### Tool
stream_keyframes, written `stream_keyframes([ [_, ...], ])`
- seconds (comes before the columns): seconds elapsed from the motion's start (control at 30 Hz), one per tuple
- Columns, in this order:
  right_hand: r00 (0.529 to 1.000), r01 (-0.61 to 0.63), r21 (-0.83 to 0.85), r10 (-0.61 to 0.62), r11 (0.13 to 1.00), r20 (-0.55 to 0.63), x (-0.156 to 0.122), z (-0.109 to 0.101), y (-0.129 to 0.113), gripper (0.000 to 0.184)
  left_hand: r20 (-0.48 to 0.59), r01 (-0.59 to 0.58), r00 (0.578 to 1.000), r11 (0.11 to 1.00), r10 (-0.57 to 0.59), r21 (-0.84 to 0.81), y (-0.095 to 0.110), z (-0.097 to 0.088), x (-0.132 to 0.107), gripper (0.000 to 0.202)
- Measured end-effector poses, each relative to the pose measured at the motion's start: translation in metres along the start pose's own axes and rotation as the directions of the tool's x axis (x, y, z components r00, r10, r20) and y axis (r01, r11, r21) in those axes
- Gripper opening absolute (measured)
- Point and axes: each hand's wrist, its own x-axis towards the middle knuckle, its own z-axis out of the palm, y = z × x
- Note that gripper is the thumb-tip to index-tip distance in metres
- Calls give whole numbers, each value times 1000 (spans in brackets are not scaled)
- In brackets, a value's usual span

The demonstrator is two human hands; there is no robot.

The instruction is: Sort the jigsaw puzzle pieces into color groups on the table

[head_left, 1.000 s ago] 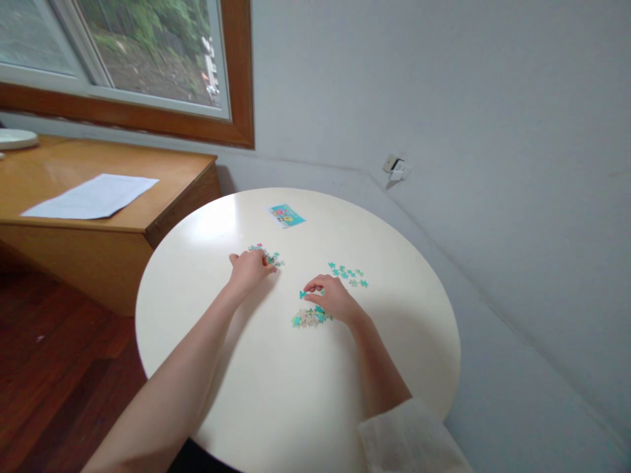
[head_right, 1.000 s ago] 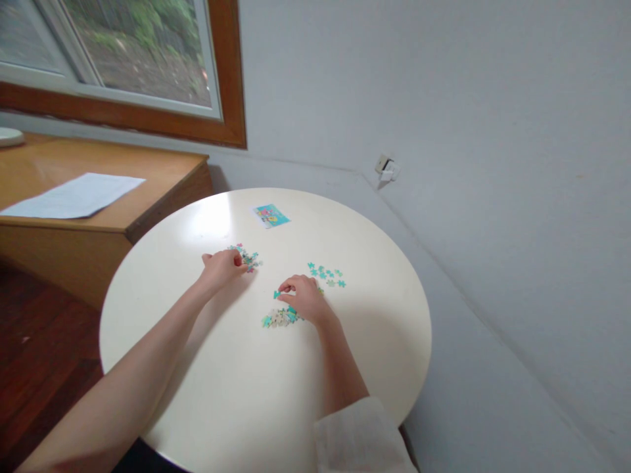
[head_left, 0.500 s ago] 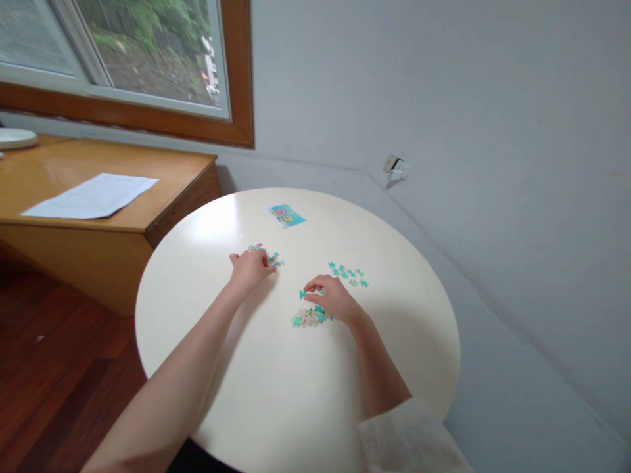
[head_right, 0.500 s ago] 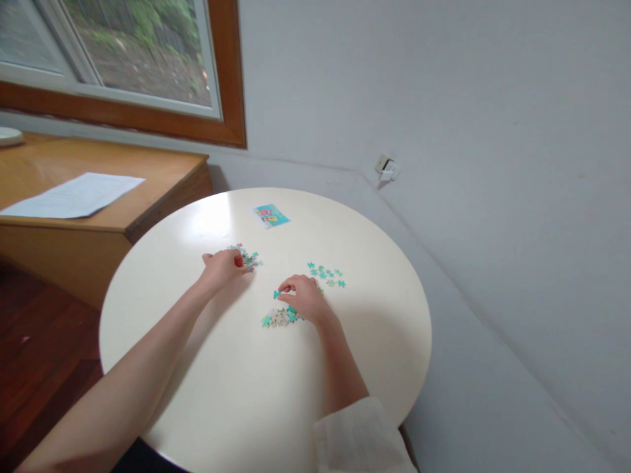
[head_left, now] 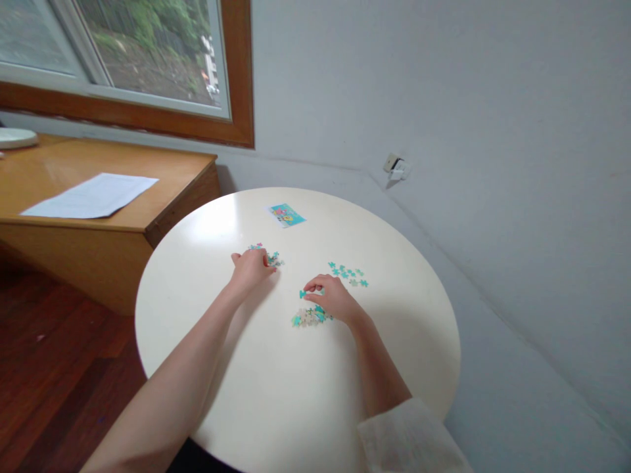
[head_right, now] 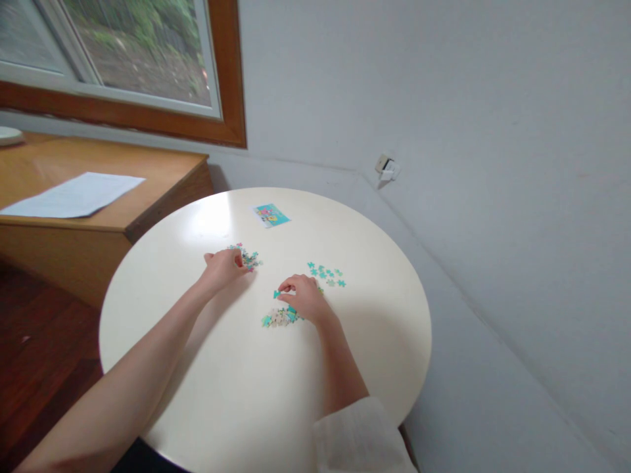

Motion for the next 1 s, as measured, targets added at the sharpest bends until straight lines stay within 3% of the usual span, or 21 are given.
stream_keyframes([
  [0.5,1000,-5,-6,5,1000,-21,0,0,-4,8,55,-12,998,991,19,-134,12,-1,-2,5],
  [0.7,998,-44,20,45,999,-34,0,0,-8,9,121,-151,974,944,193,-293,20,8,-9,6],
  [0.87,998,-40,60,43,997,-40,1,1,-8,8,212,-254,924,926,317,-278,28,18,-17,16],
  [1.0,998,-28,86,33,996,-53,1,1,-9,9,243,-276,906,919,346,-283,30,22,-19,21],
])
